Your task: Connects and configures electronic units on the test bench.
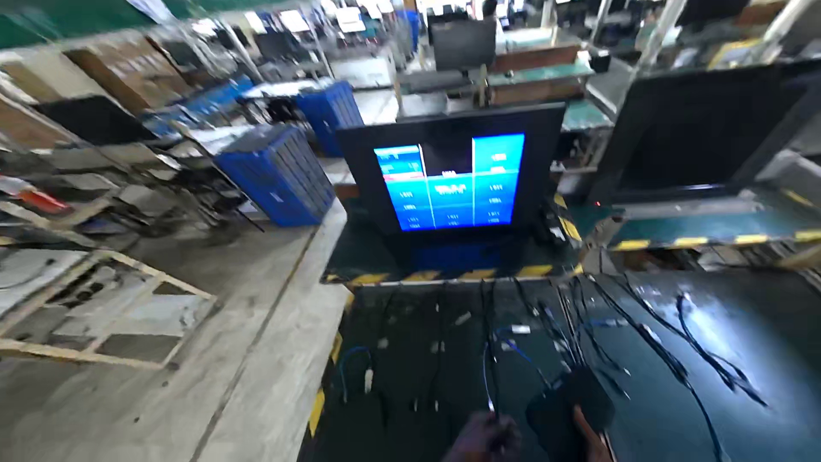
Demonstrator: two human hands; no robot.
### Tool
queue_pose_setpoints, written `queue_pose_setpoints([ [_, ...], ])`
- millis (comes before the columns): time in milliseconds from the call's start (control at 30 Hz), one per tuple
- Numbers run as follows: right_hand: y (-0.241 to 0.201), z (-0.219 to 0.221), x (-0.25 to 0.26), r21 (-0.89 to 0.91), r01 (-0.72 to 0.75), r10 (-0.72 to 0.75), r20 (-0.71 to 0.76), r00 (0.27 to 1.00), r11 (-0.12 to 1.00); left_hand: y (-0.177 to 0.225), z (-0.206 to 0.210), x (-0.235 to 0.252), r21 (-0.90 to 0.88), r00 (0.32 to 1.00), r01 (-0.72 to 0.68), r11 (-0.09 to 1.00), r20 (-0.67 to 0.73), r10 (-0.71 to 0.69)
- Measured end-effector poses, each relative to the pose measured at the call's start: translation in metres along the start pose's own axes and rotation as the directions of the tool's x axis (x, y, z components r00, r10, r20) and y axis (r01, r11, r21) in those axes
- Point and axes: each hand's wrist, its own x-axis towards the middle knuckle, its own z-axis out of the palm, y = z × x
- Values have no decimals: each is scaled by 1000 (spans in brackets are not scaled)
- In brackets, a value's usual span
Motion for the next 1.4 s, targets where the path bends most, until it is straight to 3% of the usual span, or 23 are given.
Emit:
queue_pose_setpoints([
  [100, 9, -16, 6, 70, -38, 39, -3, 999, 997, 15, -1, 3, -71, 1000, 25, 997, 5, -25],
  [300, 18, -31, 6, 121, -68, 68, 2, 998, 990, 18, -5, 6, 78, 999, -33, 996, 25, 31],
  [400, 21, -34, 4, 120, -73, 75, -10, 997, 990, 16, -5, 6, 71, 998, -60, 996, 38, 57],
  [667, 29, -43, -4, 136, -134, 137, -12, 991, 982, -1, -5, 19, 22, 999, 45, 999, -21, -45],
  [833, 30, -45, -4, 110, -142, 147, -37, 988, 984, -7, -19, 22, 112, 988, -5, 994, 151, -12],
  [933, 33, -47, -4, 82, -148, 153, -47, 987, 985, -4, -24, 19, 194, 984, -49, 980, 177, 15],
  [1133, 34, -47, -5, 93, -174, 180, -56, 982, 980, -4, -21, 23, 149, 997, -43, 988, -52, 51],
  [1233, 35, -47, -7, 90, -188, 193, -53, 980, 978, -3, -17, 24, 83, 995, -49, 995, -83, 56],
  [1400, 39, -46, -10, 98, -200, 203, -24, 979, 975, 4, 9, 30, -43, 935, -280, 959, -237, 262],
])
